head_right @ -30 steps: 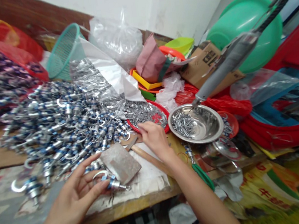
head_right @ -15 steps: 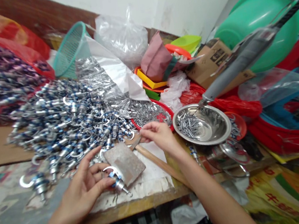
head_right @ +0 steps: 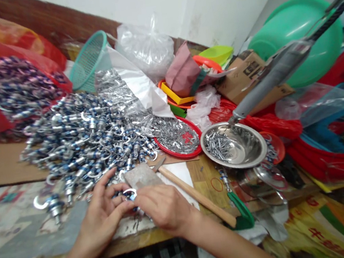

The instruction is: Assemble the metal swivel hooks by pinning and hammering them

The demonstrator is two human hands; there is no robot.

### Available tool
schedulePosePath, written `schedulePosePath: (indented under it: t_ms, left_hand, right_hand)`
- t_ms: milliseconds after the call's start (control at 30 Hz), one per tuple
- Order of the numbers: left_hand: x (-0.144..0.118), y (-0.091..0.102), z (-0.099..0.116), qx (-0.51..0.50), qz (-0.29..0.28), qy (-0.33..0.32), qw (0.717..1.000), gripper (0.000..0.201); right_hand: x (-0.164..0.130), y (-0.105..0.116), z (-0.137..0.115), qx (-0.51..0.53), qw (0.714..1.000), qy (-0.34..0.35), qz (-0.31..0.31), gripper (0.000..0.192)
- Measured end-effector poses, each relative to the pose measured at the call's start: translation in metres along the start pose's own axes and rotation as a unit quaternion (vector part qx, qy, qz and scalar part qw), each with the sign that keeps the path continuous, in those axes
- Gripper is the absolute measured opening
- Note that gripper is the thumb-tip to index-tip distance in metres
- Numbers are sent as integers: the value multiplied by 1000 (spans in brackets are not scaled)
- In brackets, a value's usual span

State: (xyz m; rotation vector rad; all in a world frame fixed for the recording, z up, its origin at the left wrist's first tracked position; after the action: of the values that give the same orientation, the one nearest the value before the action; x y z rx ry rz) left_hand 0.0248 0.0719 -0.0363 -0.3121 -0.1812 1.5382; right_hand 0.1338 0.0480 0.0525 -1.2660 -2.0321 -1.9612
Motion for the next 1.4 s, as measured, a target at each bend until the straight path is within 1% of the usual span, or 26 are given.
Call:
schedulePosePath:
  t_ms: [133, 300, 433, 567, 600, 667, 733, 767, 800, 833, 867, 900, 933, 967, 1000, 1033, 1100, 1167, 1200, 1267, 1300, 1400]
  left_hand:
    - [2, 0, -1, -2, 9, 6, 1000, 79]
    - [3, -2, 1, -24, 4, 18, 1000, 83]
    - [3, -2, 2, -33, 4, 27, 999, 85]
    - [3, -2, 4, -40, 10, 29, 999, 87]
    - [2, -2, 4, -42, 11, 30, 999, 86]
    - [2, -3, 5, -43, 13, 31, 998, 86]
    - [1, -4, 4, -43, 15, 31, 998, 86]
    - [1, -4, 4, -43, 16, 32, 998, 86]
    - [1, -4, 4, -43, 17, 32, 998, 86]
    - [2, -3, 3, -43, 18, 31, 998, 86]
    - [2, -3, 3, -42, 20, 30, 998, 87]
    - [3, -3, 3, -42, 21, 28, 998, 87]
    - [3, -2, 3, -41, 22, 27, 999, 87]
    - [4, -2, 3, -40, 24, 25, 999, 87]
    - [4, -2, 3, -40, 24, 25, 999, 87]
    - [4, -2, 3, -39, 22, 25, 999, 87]
    - [3, -2, 4, -38, 17, 25, 999, 86]
    - [2, -3, 5, -38, 11, 23, 999, 86]
    - [1, -3, 5, -37, 11, 22, 999, 86]
    - [1, -2, 6, -34, 14, 20, 999, 87]
    - [2, -2, 6, -32, 16, 20, 999, 87]
    - [3, -1, 5, -26, 16, 21, 999, 87]
  right_hand:
    - [-1, 1, -13, -75, 996, 40, -17, 28]
    - [-9, 1, -13, -119, 988, 93, -34, 23]
    - [-13, 2, -7, -103, 987, 109, -49, 23]
    - [-11, 3, -7, -61, 991, 114, -34, 21]
    - [-11, 3, -6, -38, 993, 104, -31, 20]
    - [-14, 2, -1, 30, 998, 58, -23, 21]
    - [-23, 3, 10, 77, 997, -5, 0, 28]
    - [-30, 6, 19, 71, 996, -52, 26, 31]
    - [-38, 9, 30, 42, 992, -110, 49, 34]
    - [-46, 11, 43, -2, 983, -175, 55, 34]
    - [-55, 11, 56, -46, 968, -245, 38, 32]
    - [-64, 10, 68, -78, 948, -308, -1, 30]
    - [-72, 6, 78, -93, 929, -355, -54, 27]
    - [-79, 3, 84, -88, 913, -385, -104, 22]
    - [-83, 2, 88, -72, 899, -410, -135, 18]
    - [-86, 3, 89, -50, 891, -430, -137, 15]
    - [-85, 12, 88, -13, 885, -455, -100, 13]
    - [-81, 19, 82, 11, 888, -453, -70, 13]
    - [-79, 20, 79, 24, 891, -448, -65, 14]
    - [-77, 18, 78, 56, 891, -446, -64, 18]
    - [-79, 14, 81, 75, 886, -453, -65, 22]
    - [-91, -1, 94, 118, 854, -500, -83, 33]
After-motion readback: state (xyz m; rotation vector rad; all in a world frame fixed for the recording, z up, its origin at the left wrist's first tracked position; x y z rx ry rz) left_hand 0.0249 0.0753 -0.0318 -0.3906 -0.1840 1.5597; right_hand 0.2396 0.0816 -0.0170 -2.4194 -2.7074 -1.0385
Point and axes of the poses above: each hand's wrist, its own x-axis towards the middle knuckle, its own y-axis out of the back of the hand, z = x × y, the point moved 7 cm from there along x, towards the middle knuckle, and after that the axes turned 3 degrees about -y, right-handed, at the moved point
